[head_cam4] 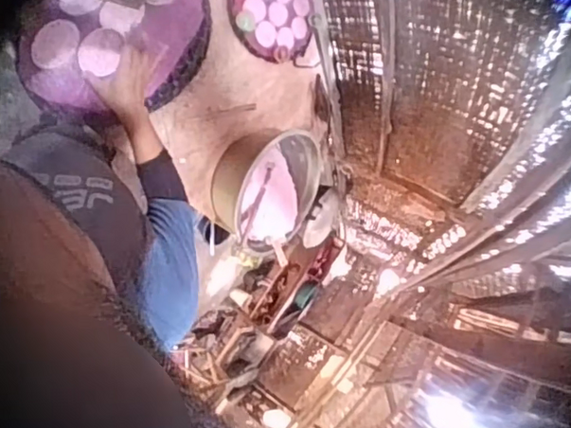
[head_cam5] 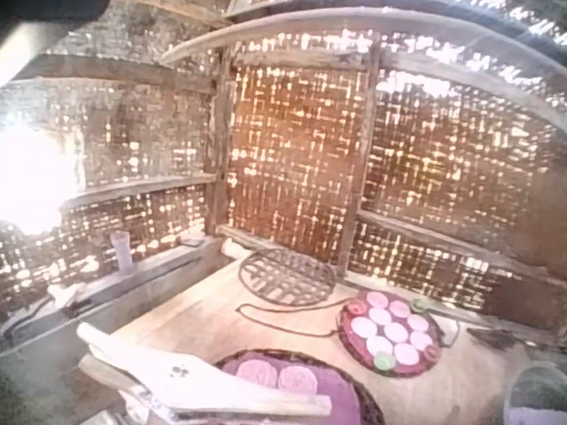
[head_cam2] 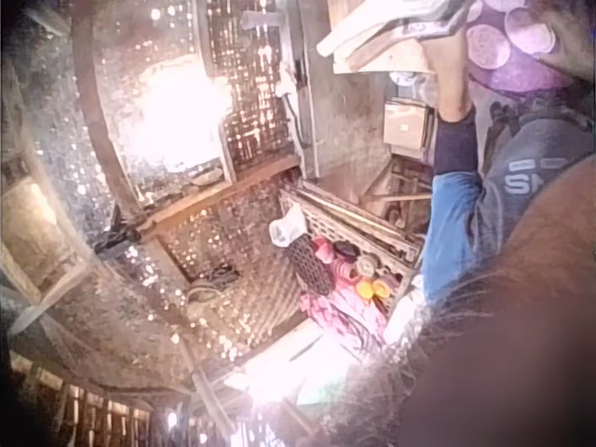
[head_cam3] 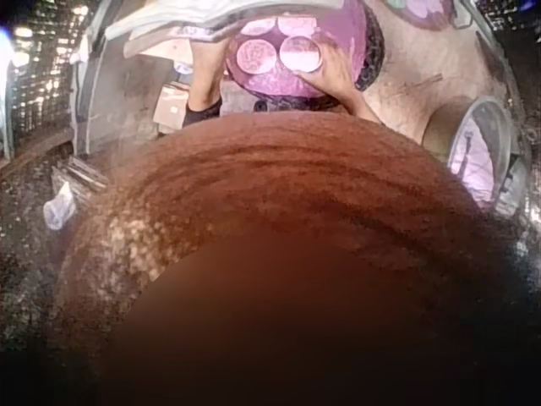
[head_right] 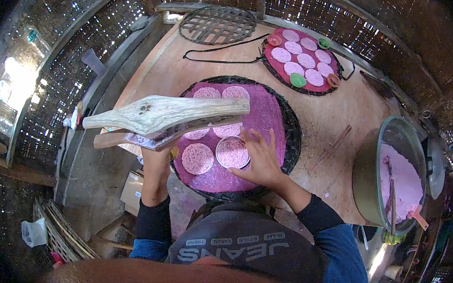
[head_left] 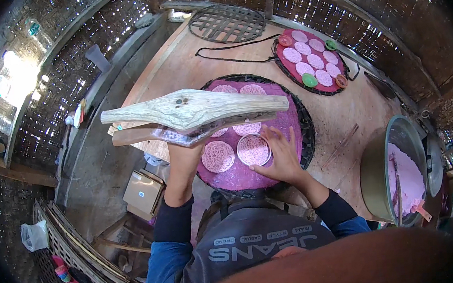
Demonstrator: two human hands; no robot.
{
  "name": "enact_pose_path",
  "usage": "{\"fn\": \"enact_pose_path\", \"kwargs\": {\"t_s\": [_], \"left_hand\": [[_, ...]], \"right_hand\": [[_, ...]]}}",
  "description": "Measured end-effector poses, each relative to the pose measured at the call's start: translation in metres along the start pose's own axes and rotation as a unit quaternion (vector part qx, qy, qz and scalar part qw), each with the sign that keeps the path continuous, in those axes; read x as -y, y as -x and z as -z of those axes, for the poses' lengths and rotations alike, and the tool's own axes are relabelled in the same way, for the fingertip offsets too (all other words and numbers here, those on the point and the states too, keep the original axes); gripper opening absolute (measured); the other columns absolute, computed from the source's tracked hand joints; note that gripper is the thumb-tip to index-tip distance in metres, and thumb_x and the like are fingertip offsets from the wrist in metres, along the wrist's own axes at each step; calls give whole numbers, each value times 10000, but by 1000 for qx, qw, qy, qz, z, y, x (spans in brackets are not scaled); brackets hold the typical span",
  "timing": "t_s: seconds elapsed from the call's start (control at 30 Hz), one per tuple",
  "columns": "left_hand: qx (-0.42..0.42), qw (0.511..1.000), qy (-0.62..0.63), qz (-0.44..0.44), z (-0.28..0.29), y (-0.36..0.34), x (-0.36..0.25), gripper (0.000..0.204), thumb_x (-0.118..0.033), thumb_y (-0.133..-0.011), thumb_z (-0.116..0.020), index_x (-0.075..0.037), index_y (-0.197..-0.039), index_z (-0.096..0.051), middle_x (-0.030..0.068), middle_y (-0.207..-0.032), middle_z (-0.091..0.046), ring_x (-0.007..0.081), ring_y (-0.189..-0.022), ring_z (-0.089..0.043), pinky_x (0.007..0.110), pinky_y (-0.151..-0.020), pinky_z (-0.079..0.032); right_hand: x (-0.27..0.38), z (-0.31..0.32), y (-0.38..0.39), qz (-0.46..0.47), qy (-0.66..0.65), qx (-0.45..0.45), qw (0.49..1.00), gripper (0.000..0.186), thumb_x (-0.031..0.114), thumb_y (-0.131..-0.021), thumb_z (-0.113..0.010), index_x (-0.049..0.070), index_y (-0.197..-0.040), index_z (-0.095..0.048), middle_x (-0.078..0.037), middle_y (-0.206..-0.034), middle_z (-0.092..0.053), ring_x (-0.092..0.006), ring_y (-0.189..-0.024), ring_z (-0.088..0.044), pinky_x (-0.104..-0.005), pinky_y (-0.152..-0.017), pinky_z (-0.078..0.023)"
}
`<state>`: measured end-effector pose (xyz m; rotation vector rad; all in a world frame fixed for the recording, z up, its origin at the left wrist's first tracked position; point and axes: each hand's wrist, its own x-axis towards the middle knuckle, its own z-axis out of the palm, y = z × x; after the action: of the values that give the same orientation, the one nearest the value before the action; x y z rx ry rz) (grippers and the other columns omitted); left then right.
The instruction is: The person scoops pink batter from a bowl and pours it into circular molds on a purple mat using a wooden scoop. The person then uses a small metal ring to smooth the batter in the molds. The person repeats this process to fill multiple molds.
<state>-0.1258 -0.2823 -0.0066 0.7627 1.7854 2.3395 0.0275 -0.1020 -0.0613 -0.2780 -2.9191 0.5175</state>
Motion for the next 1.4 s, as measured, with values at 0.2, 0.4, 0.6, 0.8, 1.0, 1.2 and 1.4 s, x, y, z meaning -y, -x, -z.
{"fn": "enact_pose_path", "kwargs": {"t_s": [0.2,0.4,0.6,0.8,1.0,1.2,1.4], "left_hand": [[-8,995,10,99,-2,3,-4,265,-6,-716,-701,2,-958,-592,5,-711,-565,52,-508,-452,204,-439,-345],[7,996,-2,90,-3,2,-4,295,8,-718,-690,9,-996,-591,16,-791,-589,67,-591,-500,206,-498,-388],[15,992,66,104,-15,-2,-6,332,30,-704,-686,13,-1021,-591,53,-950,-609,112,-799,-556,234,-682,-447],[71,987,-5,145,-26,-1,6,336,0,-683,-708,10,-1000,-595,64,-937,-617,137,-822,-569,265,-719,-460],[261,937,-195,-123,-58,-10,16,395,-175,-670,-737,-26,-1002,-586,128,-1017,-624,278,-915,-598,364,-837,-460],[503,859,-49,-83,-107,-30,-13,409,-152,-709,-702,-16,-1062,-545,113,-1050,-575,261,-955,-563,347,-871,-443],[236,723,607,230,-117,-68,8,306,-337,-856,-556,-63,-991,-556,56,-947,-541,250,-977,-498,371,-863,-405]], "right_hand": [[-2,-3,3,15,12,-24,1000,1010,528,-613,-719,4,-1355,-276,-140,-1247,-487,-289,-1246,-362,-590,-1046,-58],[-18,12,14,-37,-50,-103,993,1008,526,-574,-745,67,-1356,-303,-111,-1221,-514,-261,-1198,-426,-589,-1041,-73],[-49,20,46,-114,38,-67,990,1063,604,-552,-714,62,-1363,-293,-116,-1221,-520,-299,-1220,-391,-589,-1039,-63],[-41,18,50,-100,57,-42,993,1081,614,-555,-707,57,-1374,-274,-158,-1295,-450,-320,-1253,-348,-563,-1051,-87],[-66,83,37,-105,-576,-31,810,839,513,-755,-635,1,-1336,-312,-155,-1252,-480,-231,-1141,-455,-350,-953,-351],[-37,149,44,-110,-554,253,785,511,467,-850,-560,13,-1078,-503,-46,-863,-562,-112,-707,-529,-250,-638,-443],[-58,141,52,-258,-584,315,702,631,630,-863,-363,37,-1020,-511,-37,-767,-535,-113,-591,-510,-244,-529,-436]]}}
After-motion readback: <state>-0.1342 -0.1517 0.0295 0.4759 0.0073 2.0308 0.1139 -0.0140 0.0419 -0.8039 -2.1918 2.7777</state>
